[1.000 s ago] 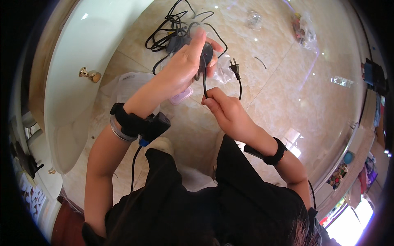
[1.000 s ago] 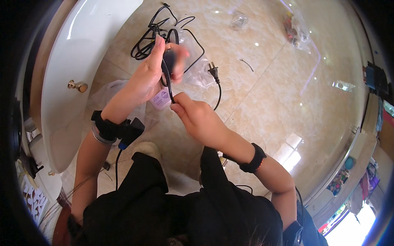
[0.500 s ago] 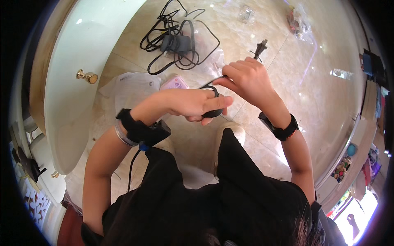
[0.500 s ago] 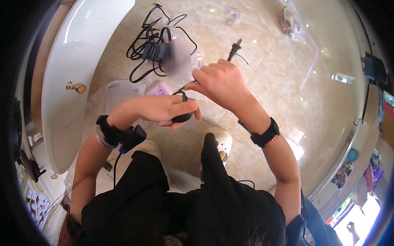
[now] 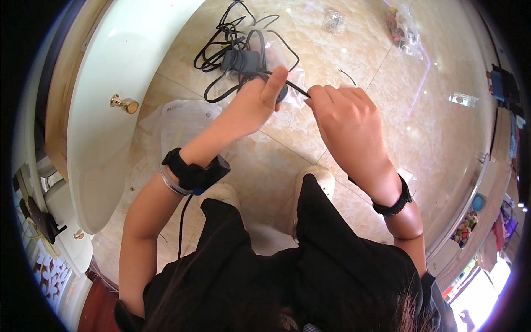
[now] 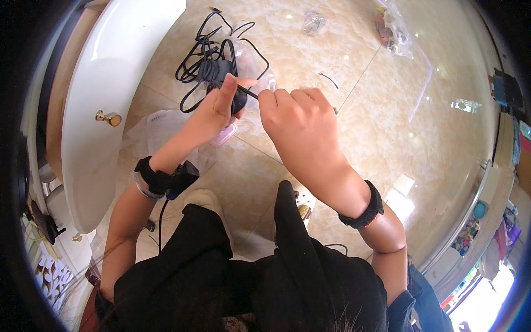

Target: The person organizes various electronic items by removing them from plastic bags, winding up power cords, placing a manual and cables into a drawer, and sorting small components into different bags.

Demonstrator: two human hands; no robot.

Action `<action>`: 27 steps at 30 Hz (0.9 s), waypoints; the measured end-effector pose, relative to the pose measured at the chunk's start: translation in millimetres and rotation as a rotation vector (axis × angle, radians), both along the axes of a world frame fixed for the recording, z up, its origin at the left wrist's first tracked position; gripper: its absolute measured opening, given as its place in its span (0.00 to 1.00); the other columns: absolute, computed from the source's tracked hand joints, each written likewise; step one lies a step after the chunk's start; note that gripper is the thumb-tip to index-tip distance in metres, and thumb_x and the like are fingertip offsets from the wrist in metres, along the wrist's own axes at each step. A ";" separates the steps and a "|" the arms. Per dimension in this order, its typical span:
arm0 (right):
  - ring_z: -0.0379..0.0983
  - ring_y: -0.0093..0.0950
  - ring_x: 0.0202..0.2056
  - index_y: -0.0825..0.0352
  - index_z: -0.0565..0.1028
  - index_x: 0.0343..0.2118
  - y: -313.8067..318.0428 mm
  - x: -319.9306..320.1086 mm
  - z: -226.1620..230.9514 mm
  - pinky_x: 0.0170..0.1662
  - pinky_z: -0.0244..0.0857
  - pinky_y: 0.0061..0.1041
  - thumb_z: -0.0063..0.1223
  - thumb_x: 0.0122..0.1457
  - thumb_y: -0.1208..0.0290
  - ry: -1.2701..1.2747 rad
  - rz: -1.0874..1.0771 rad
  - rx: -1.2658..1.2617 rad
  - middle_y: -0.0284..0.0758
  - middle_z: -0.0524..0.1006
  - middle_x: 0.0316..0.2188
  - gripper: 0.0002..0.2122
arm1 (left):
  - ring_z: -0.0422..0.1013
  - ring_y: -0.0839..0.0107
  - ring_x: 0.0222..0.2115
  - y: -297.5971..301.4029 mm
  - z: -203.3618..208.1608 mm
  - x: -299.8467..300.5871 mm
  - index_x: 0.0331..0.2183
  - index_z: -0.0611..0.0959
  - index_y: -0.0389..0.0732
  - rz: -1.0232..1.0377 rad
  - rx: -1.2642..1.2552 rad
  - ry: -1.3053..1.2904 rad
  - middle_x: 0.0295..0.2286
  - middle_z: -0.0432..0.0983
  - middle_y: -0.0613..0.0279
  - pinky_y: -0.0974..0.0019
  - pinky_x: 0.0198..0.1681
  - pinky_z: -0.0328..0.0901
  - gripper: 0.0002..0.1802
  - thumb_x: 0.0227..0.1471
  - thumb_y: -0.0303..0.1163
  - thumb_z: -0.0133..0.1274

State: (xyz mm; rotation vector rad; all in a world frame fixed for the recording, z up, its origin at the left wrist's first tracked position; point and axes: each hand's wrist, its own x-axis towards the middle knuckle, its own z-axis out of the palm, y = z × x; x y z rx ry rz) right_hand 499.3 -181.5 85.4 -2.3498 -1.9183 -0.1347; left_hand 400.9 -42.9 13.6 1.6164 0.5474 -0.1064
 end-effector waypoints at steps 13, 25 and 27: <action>0.72 0.45 0.26 0.68 0.63 0.35 -3.8 -41.5 -29.0 0.26 0.65 0.34 0.49 0.56 0.71 1.231 -0.284 0.140 0.45 0.74 0.23 0.09 | 0.61 0.70 0.24 2.4 23.0 0.2 0.27 0.69 0.40 0.393 -1.155 -0.280 0.20 0.65 0.63 0.70 0.30 0.58 0.20 0.56 0.49 0.42; 0.66 0.21 0.25 0.70 0.63 0.44 3.5 -13.9 -56.4 0.30 0.65 0.22 0.65 0.44 0.62 1.297 -0.354 0.256 0.34 0.71 0.26 0.28 | 0.50 0.82 0.11 21.4 16.5 -1.3 0.21 0.69 0.43 0.264 -1.510 -0.447 0.12 0.57 0.73 0.77 0.16 0.47 0.21 0.57 0.46 0.36; 0.64 0.19 0.31 0.69 0.59 0.48 4.1 -10.2 -52.4 0.35 0.63 0.23 0.63 0.46 0.65 1.619 -0.258 0.165 0.33 0.70 0.29 0.30 | 0.49 0.83 0.08 21.9 15.5 0.5 0.20 0.69 0.44 0.145 -1.541 -0.421 0.10 0.56 0.75 0.77 0.14 0.45 0.20 0.57 0.45 0.35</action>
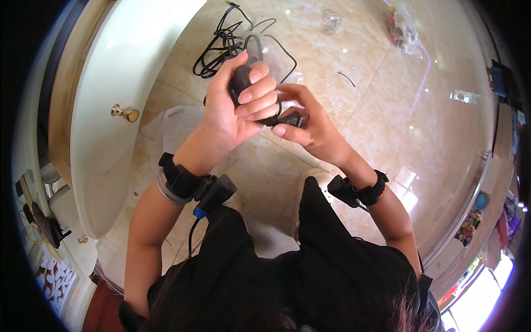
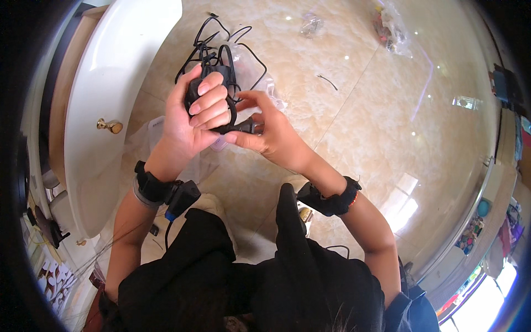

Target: The person organizes various electronic items by removing them from plastic bags, winding up power cords, placing a manual and cables into a drawer, and sorting small components into different bags.

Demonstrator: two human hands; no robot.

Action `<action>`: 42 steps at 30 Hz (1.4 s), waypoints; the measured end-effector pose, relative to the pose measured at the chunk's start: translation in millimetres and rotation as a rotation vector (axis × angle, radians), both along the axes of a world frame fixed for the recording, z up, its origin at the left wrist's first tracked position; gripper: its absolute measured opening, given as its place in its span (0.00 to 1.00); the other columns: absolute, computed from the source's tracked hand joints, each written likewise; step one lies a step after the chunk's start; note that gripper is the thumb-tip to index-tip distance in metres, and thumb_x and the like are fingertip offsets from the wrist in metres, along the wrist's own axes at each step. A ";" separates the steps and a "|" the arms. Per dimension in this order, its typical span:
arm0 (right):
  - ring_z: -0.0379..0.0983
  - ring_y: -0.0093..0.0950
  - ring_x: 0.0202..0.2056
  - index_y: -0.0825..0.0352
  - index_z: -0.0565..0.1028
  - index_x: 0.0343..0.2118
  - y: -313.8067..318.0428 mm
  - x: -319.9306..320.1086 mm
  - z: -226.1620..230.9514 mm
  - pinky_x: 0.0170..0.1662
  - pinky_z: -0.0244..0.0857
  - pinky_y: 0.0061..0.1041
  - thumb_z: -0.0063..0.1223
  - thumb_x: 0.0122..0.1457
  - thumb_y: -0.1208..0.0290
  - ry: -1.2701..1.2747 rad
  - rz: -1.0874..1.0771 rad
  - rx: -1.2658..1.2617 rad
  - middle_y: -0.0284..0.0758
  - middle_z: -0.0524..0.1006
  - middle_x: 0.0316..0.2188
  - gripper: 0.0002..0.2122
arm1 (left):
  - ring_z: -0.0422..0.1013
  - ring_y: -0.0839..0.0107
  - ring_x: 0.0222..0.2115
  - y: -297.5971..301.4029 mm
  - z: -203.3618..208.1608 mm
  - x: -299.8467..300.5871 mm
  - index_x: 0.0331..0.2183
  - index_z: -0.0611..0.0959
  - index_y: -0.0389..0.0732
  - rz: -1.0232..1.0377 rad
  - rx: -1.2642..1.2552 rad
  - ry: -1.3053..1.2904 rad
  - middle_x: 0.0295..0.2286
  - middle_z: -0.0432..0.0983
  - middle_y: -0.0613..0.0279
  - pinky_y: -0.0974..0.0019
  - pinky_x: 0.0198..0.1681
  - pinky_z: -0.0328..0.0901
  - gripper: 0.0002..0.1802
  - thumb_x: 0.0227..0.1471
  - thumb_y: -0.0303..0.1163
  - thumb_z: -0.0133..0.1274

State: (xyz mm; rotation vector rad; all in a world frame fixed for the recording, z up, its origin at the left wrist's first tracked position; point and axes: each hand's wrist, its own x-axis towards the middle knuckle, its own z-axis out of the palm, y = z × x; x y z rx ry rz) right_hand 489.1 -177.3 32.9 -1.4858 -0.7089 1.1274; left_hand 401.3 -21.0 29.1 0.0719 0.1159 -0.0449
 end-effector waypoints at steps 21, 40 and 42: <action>0.67 0.19 0.22 0.67 0.61 0.29 3.1 -9.3 4.8 0.23 0.60 0.18 0.52 0.55 0.69 0.191 -0.158 -0.058 0.31 0.69 0.22 0.11 | 0.63 0.78 0.16 9.8 -30.8 -5.3 0.35 0.77 0.34 -0.179 0.381 0.029 0.18 0.68 0.67 0.76 0.24 0.61 0.36 0.51 0.62 0.38; 0.65 0.15 0.17 0.71 0.65 0.29 33.5 -39.5 31.0 0.18 0.58 0.15 0.47 0.58 0.72 -0.179 -0.267 -0.024 0.30 0.70 0.19 0.07 | 0.59 0.85 0.15 -22.6 31.9 -5.0 0.18 0.71 0.37 0.518 1.018 0.624 0.13 0.64 0.70 0.75 0.17 0.53 0.18 0.50 0.40 0.53; 0.65 0.15 0.17 0.70 0.65 0.29 39.6 -38.5 40.4 0.18 0.58 0.15 0.47 0.58 0.71 -0.216 -0.218 0.005 0.30 0.70 0.19 0.08 | 0.58 0.87 0.16 -16.1 42.2 -11.4 0.18 0.71 0.39 0.519 0.995 0.556 0.13 0.64 0.73 0.77 0.18 0.52 0.17 0.51 0.39 0.52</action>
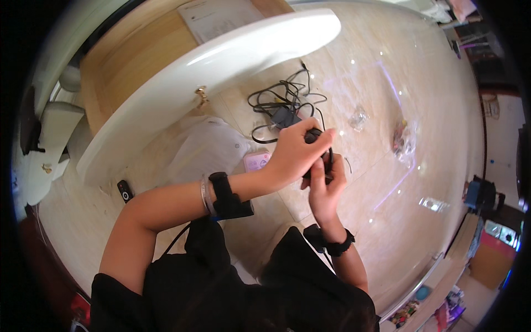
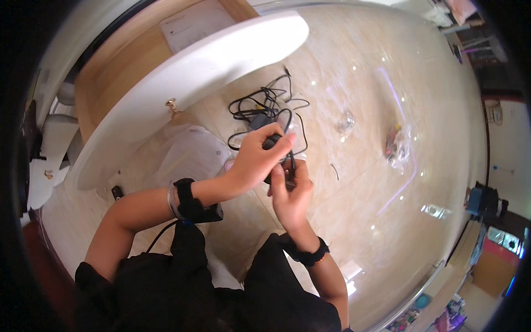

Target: The person organizes various electronic items by removing them from plastic bags, winding up power cords, placing a manual and cables into a drawer, and sorting small components into different bags.

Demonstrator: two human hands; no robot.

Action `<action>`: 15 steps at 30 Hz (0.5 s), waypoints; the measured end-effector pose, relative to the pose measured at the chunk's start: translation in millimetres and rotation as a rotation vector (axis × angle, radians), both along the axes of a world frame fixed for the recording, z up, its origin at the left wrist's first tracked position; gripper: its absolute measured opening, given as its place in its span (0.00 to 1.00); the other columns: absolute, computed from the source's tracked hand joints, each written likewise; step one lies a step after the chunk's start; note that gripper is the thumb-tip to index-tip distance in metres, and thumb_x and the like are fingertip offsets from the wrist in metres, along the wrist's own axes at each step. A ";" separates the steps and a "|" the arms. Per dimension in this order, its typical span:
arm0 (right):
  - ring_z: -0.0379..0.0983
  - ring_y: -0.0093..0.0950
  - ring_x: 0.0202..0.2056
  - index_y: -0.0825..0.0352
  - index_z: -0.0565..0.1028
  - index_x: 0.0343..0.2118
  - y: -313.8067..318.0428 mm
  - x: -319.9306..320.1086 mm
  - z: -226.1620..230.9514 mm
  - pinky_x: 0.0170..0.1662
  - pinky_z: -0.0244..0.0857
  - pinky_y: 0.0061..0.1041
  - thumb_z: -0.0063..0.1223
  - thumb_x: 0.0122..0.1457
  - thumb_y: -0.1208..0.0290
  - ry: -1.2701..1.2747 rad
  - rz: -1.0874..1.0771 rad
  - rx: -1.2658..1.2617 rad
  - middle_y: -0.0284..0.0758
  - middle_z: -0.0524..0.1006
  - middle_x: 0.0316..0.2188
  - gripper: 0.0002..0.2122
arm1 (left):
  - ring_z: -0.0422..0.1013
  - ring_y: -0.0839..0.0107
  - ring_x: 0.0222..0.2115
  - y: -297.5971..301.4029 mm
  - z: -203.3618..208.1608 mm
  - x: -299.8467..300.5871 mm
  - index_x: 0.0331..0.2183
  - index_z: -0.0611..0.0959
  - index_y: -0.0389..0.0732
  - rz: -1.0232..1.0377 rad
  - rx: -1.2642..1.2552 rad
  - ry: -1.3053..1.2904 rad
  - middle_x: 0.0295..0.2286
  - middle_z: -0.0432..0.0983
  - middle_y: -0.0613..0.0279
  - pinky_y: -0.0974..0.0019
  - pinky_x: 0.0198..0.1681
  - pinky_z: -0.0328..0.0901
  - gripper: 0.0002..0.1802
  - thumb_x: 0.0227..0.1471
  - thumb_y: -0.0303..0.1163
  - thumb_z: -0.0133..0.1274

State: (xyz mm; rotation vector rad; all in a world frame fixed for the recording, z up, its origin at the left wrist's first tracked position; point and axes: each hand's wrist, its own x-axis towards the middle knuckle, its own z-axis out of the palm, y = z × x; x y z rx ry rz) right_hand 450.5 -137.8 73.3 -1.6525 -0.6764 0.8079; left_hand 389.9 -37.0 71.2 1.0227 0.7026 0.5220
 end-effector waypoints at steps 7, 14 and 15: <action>0.65 0.15 0.25 0.70 0.65 0.35 19.7 2.0 47.7 0.28 0.61 0.16 0.46 0.59 0.69 0.013 0.236 -0.005 0.31 0.71 0.26 0.09 | 0.59 0.83 0.16 20.7 22.4 -15.7 0.20 0.71 0.37 0.034 0.076 -0.067 0.13 0.65 0.69 0.74 0.18 0.54 0.14 0.50 0.36 0.51; 0.64 0.13 0.25 0.72 0.67 0.30 73.2 -11.1 122.2 0.27 0.60 0.14 0.47 0.58 0.73 -0.345 0.291 -0.085 0.29 0.72 0.23 0.07 | 0.61 0.78 0.15 60.6 91.8 -40.2 0.21 0.71 0.32 0.275 0.140 -0.248 0.13 0.67 0.60 0.71 0.19 0.59 0.15 0.48 0.36 0.51; 0.64 0.13 0.25 0.73 0.67 0.30 81.3 -16.6 137.1 0.27 0.60 0.14 0.46 0.58 0.73 -0.351 0.312 -0.084 0.29 0.72 0.22 0.07 | 0.61 0.78 0.15 64.5 104.1 -45.6 0.21 0.71 0.32 0.298 0.123 -0.259 0.12 0.66 0.61 0.71 0.19 0.59 0.15 0.48 0.35 0.51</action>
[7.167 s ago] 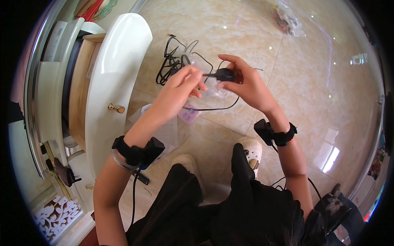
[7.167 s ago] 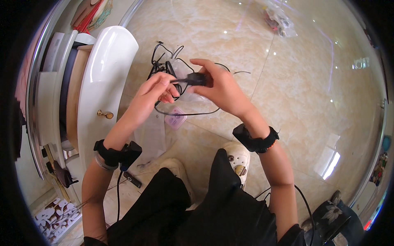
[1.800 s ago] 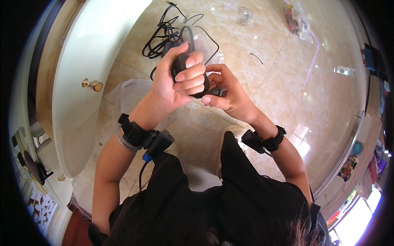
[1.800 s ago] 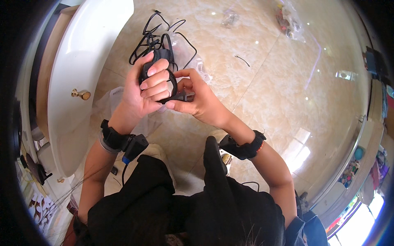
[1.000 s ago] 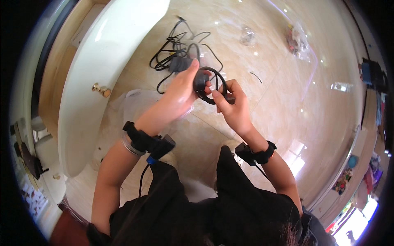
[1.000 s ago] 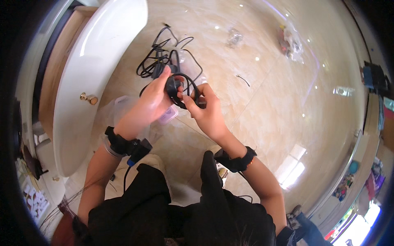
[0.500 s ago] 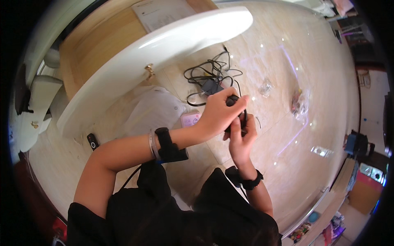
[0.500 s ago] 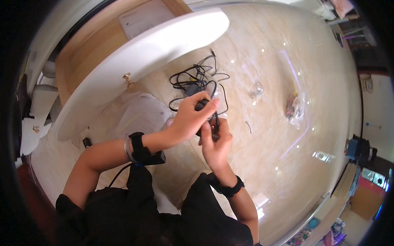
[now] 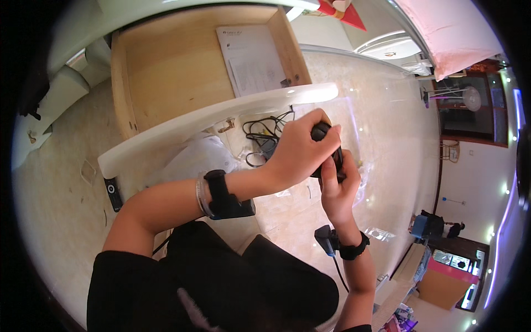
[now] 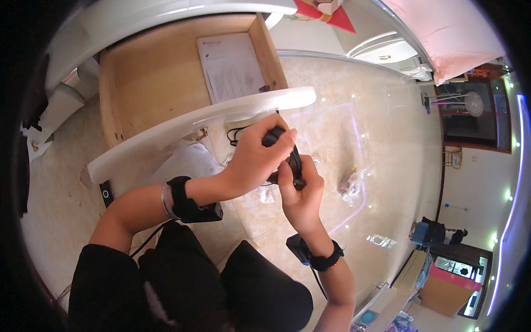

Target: The person organizes various electronic items by removing them from plastic bags, winding up power cords, placing a manual and cables into a drawer, and sorting small components into different bags.

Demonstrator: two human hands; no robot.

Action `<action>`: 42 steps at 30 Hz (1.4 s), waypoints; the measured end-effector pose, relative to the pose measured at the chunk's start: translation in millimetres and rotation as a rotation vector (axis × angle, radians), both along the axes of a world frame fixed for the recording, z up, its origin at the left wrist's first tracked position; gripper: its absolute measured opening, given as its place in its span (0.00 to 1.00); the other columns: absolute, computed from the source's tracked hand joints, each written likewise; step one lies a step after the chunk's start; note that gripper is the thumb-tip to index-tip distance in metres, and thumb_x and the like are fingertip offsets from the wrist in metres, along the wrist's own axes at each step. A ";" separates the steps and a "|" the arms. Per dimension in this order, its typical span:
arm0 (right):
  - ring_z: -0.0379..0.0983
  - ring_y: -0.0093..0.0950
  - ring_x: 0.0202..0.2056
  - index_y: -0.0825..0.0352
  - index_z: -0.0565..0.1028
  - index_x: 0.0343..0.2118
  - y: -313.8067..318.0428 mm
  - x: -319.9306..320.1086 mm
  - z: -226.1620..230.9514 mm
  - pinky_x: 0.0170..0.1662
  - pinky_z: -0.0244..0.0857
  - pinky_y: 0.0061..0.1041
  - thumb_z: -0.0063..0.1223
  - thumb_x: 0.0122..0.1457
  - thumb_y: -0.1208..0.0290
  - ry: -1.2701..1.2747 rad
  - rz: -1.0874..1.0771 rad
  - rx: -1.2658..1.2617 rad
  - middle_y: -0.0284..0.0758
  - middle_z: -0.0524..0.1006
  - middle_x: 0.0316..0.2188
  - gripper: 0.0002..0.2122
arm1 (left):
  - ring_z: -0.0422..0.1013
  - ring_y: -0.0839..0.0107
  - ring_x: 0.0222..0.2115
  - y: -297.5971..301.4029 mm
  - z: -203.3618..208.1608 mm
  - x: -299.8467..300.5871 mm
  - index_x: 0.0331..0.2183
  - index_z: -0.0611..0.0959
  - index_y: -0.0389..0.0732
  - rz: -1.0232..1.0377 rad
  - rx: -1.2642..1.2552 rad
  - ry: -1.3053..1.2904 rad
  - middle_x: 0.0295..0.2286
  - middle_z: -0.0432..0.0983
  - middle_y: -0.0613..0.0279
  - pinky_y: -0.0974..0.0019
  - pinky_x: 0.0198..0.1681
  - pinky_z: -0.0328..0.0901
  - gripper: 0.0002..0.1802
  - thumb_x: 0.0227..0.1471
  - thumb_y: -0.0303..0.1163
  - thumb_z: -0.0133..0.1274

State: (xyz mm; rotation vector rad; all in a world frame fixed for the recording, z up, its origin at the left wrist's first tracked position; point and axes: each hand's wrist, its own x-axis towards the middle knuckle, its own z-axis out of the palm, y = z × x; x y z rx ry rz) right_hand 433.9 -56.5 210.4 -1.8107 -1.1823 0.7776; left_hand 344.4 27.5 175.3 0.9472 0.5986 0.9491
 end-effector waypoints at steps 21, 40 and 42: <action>0.65 0.17 0.20 0.71 0.72 0.28 211.2 36.3 -33.2 0.23 0.59 0.17 0.56 0.52 0.62 0.073 0.245 -0.245 0.29 0.70 0.18 0.14 | 0.67 0.79 0.33 210.1 -15.1 -63.9 0.45 0.67 0.35 -0.762 0.444 0.367 0.35 0.69 0.60 0.73 0.35 0.65 0.26 0.45 0.32 0.59; 0.71 0.28 0.33 0.67 0.67 0.48 224.4 67.4 -43.2 0.38 0.64 0.24 0.60 0.46 0.71 -0.483 0.662 -0.540 0.39 0.76 0.32 0.24 | 0.73 0.68 0.31 205.2 -70.3 -7.1 0.42 0.70 0.39 -0.658 0.284 0.819 0.32 0.74 0.54 0.68 0.29 0.69 0.24 0.40 0.26 0.59; 0.72 0.31 0.34 0.66 0.70 0.45 228.9 69.2 -41.5 0.39 0.64 0.25 0.60 0.45 0.74 -0.466 0.720 -0.532 0.39 0.77 0.32 0.21 | 0.74 0.68 0.29 202.1 -73.0 -8.8 0.41 0.72 0.39 -0.726 0.362 0.907 0.29 0.75 0.55 0.67 0.28 0.68 0.23 0.40 0.29 0.60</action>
